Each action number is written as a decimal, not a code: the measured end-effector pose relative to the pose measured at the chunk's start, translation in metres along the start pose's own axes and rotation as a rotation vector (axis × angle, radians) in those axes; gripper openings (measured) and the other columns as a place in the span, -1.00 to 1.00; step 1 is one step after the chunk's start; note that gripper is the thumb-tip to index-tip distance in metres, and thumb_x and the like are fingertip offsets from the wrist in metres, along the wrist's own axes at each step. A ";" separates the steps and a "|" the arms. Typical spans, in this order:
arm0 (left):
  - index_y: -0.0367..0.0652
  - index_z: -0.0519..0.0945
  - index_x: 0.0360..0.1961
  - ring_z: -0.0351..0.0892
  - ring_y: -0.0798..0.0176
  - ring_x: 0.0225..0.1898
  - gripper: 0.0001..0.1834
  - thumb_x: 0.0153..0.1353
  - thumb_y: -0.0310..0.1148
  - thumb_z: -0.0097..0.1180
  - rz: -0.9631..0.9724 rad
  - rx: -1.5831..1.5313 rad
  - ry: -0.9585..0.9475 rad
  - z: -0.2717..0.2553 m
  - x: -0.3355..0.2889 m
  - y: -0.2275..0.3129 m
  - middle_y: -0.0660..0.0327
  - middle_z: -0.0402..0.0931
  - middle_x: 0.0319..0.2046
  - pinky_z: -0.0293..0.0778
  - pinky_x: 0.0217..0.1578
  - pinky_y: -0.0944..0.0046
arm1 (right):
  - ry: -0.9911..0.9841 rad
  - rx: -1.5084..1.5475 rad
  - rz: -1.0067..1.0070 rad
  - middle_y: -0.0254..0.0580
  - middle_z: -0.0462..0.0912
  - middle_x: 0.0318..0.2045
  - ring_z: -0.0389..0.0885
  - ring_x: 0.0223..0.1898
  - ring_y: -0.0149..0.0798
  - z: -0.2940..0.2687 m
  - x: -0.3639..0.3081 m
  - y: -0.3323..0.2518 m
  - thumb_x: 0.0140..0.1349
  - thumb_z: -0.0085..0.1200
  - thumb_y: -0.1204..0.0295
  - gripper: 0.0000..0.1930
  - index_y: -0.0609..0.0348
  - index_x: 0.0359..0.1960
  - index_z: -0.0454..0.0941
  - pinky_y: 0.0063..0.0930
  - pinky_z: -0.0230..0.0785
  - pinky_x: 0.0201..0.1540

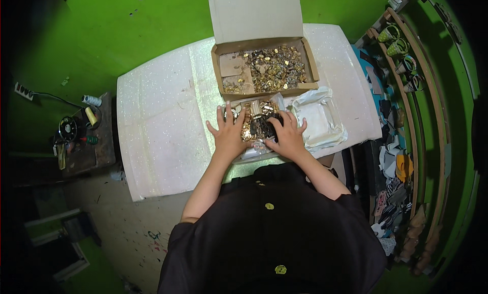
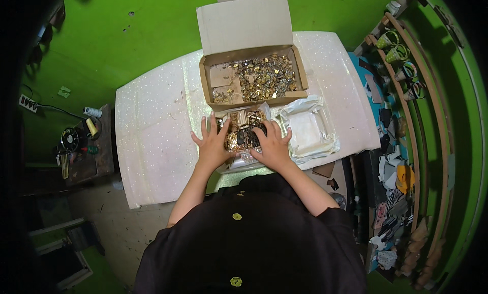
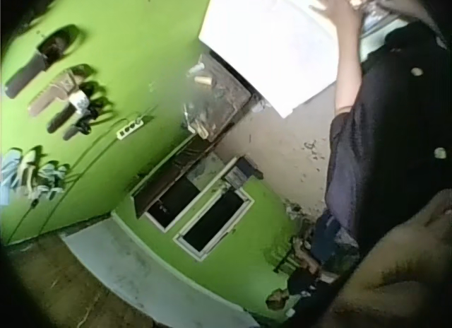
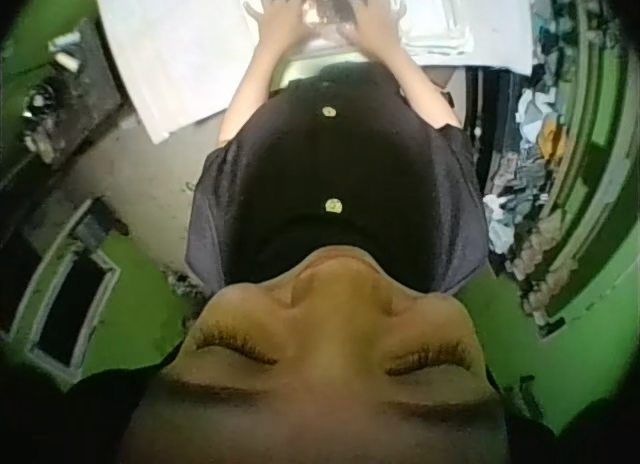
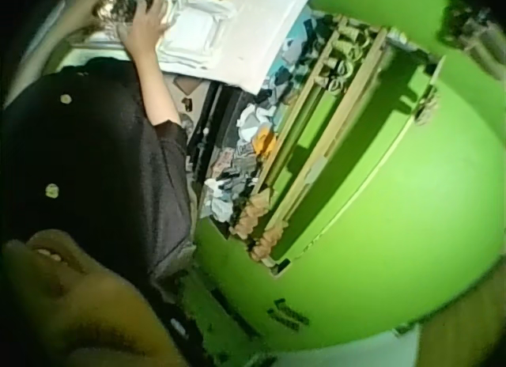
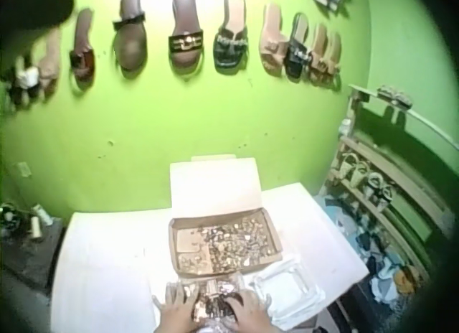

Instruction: Sorting various small metal hardware components from a box into smaller containers.

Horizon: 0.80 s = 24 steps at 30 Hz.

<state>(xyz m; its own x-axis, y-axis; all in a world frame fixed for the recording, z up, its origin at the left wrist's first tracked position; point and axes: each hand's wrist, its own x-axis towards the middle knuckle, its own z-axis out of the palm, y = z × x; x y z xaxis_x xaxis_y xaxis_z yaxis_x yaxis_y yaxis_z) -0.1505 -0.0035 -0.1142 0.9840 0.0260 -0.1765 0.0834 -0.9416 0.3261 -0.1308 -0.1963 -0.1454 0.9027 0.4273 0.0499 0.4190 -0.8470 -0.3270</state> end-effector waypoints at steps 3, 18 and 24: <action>0.26 0.19 0.32 -0.32 -0.18 0.40 0.03 -0.25 -0.01 0.43 -0.018 0.012 0.015 -0.010 0.012 -0.004 0.00 -0.22 0.40 -0.36 0.12 -0.58 | 0.101 0.011 0.054 -0.09 0.22 0.17 0.01 0.30 -0.02 -0.010 0.010 0.007 -0.05 0.20 0.05 -0.42 -0.10 0.05 0.39 0.41 -0.33 0.14; -0.14 0.66 -0.26 -0.11 -0.16 0.33 -0.61 0.04 -0.05 0.20 -0.084 0.004 0.085 0.026 0.218 0.016 -0.11 0.05 0.29 -0.37 0.20 -0.46 | 0.358 0.206 0.203 -0.06 0.31 0.09 0.13 0.22 -0.01 -0.020 0.056 0.053 0.00 0.14 0.28 -0.60 -0.04 -0.05 0.48 0.14 -0.26 0.18; -0.04 0.71 -0.35 -0.13 -0.19 0.34 -0.72 0.01 -0.09 0.25 -0.178 -0.118 0.143 0.023 0.227 0.017 -0.13 -0.01 0.32 -0.40 0.19 -0.47 | 0.422 0.239 0.212 -0.09 0.32 0.07 0.15 0.19 -0.03 -0.016 0.055 0.068 0.02 0.11 0.32 -0.62 -0.01 -0.06 0.49 0.08 -0.24 0.17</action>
<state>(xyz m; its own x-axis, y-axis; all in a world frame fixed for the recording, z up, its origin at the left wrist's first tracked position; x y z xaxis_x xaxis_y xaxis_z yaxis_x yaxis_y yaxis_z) 0.0708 -0.0213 -0.1706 0.9636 0.2434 -0.1106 0.2673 -0.8724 0.4092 -0.0511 -0.2353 -0.1492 0.9466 0.0487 0.3187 0.2340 -0.7840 -0.5750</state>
